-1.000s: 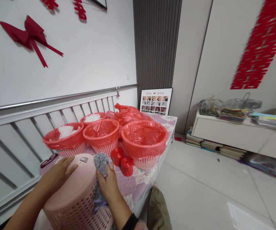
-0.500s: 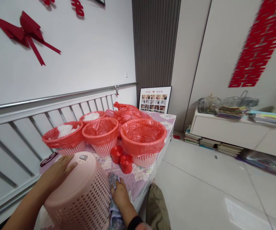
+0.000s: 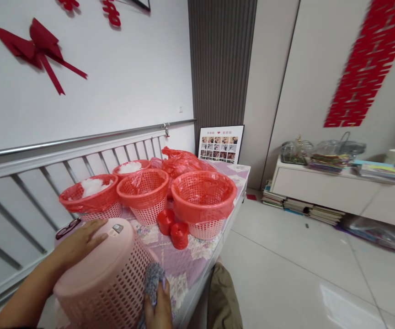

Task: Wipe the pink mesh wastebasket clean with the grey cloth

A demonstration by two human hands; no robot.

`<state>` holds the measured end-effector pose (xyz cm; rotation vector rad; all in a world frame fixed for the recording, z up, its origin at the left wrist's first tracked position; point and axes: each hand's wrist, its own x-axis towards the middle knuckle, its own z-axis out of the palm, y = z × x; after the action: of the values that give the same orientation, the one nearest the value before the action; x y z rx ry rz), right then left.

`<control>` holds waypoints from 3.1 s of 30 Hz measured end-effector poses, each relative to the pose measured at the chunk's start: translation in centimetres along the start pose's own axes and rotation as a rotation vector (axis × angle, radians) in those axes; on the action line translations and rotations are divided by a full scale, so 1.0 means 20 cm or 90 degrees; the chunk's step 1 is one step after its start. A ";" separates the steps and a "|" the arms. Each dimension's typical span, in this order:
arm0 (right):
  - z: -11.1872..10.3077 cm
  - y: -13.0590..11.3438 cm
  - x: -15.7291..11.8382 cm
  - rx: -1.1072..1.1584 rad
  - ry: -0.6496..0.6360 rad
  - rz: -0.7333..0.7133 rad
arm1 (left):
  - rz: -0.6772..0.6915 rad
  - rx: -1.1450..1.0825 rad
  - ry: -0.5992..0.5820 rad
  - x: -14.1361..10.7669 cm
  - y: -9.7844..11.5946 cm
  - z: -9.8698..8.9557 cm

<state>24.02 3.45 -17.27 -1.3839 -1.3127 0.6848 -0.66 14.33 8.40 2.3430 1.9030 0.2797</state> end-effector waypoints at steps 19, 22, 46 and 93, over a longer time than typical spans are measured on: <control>-0.03 -0.27 0.26 0.048 -0.052 0.015 | 0.021 -0.058 -0.019 0.01 -0.05 -0.05; -0.04 -0.12 0.24 0.022 -0.058 0.064 | 0.018 -0.061 -0.014 0.01 -0.05 -0.04; 0.01 -0.25 0.44 0.028 -0.089 0.022 | 0.018 -0.054 -0.021 0.01 -0.07 -0.02; -0.14 -0.03 0.10 -0.060 -0.188 0.099 | 0.028 -0.065 0.012 0.01 -0.07 -0.03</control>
<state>26.84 4.29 -15.45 -1.5134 -1.4941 0.9721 -1.99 14.80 8.73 2.3259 1.8015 0.3952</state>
